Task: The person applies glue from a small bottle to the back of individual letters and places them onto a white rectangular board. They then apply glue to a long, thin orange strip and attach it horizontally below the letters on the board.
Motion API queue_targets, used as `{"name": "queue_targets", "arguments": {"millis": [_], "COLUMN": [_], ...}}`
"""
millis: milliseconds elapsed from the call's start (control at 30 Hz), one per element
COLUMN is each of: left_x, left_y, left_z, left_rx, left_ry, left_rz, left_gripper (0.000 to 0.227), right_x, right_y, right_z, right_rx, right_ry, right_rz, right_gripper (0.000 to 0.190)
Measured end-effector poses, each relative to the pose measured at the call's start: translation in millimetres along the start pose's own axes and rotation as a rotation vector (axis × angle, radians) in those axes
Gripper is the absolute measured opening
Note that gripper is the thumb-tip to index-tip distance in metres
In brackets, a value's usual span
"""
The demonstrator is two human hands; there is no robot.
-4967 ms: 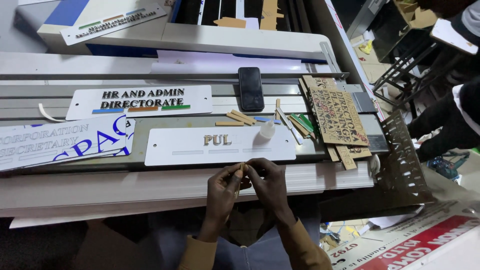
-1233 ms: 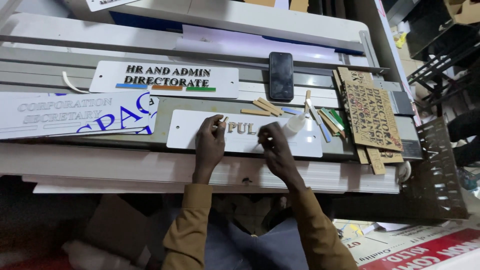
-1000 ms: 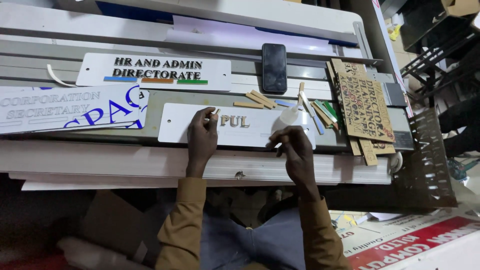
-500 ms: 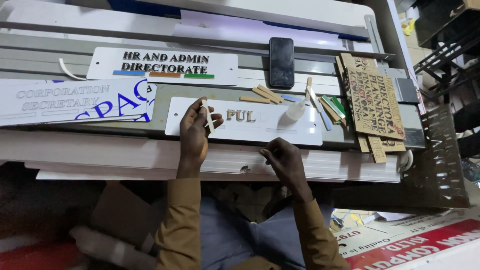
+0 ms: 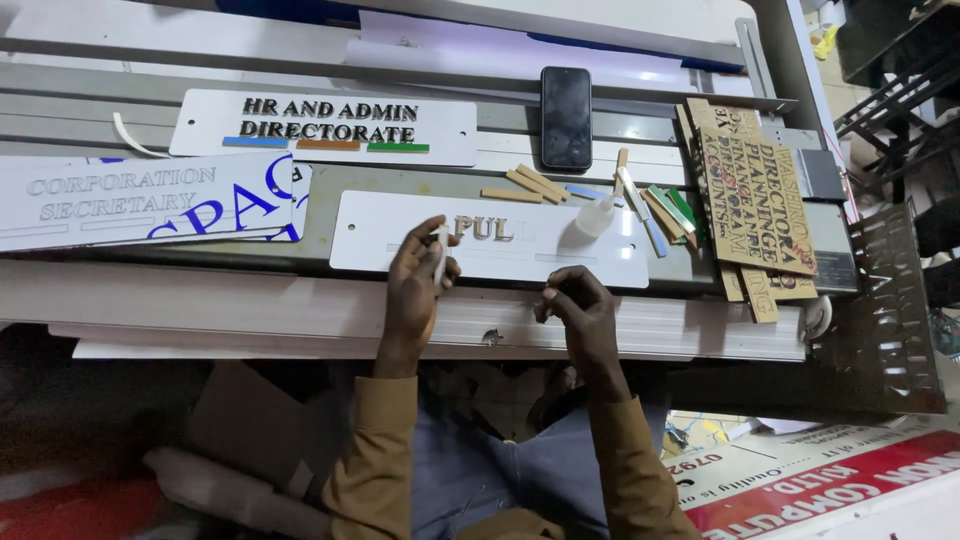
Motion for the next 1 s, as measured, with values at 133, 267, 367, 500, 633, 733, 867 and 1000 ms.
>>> {"name": "queue_targets", "arguments": {"millis": [133, 267, 367, 500, 633, 733, 867, 1000], "left_x": [-16, -45, -61, -70, -77, -72, -62, -50], "left_y": [-15, -36, -56, -61, -55, -56, -36, -35], "left_z": [-9, -29, -45, -50, -51, -49, -49, -48], "left_rx": [-0.023, -0.115, -0.05, -0.062, -0.05, -0.066, -0.1, -0.125], "left_ry": [-0.132, -0.317, -0.415, -0.436, -0.412, -0.342, -0.213, -0.209], "left_rz": [0.042, 0.234, 0.256, 0.267, 0.3, 0.385, 0.44, 0.402], "left_gripper": [0.039, 0.06, 0.069, 0.063, 0.06, 0.051, 0.042, 0.04], "right_x": [1, 5, 9, 22, 21, 16, 23, 42], "right_y": [4, 13, 23, 36, 35, 25, -11, -22], "right_z": [0, 2, 3, 4, 6, 3, 6, 22], "right_rx": [-0.045, -0.104, -0.114, -0.088, -0.068, -0.036, 0.044, 0.068], "right_ry": [0.019, 0.036, 0.044, 0.074, 0.077, 0.084, 0.209, 0.233], "right_rz": [0.228, 0.437, 0.5, 0.584, 0.631, 0.613, 0.313, 0.378], "right_gripper": [0.017, 0.017, 0.017, 0.018, 0.015, 0.014, 0.012, 0.016]}}
Point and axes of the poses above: each hand's wrist, its own z-axis towards the middle knuckle, its own x-axis out of the back of the hand, y = z × x, the point moved 6 cm from there along z, towards the middle knuckle, and after that the axes turned 7 degrees about y, right-handed, at the moved point
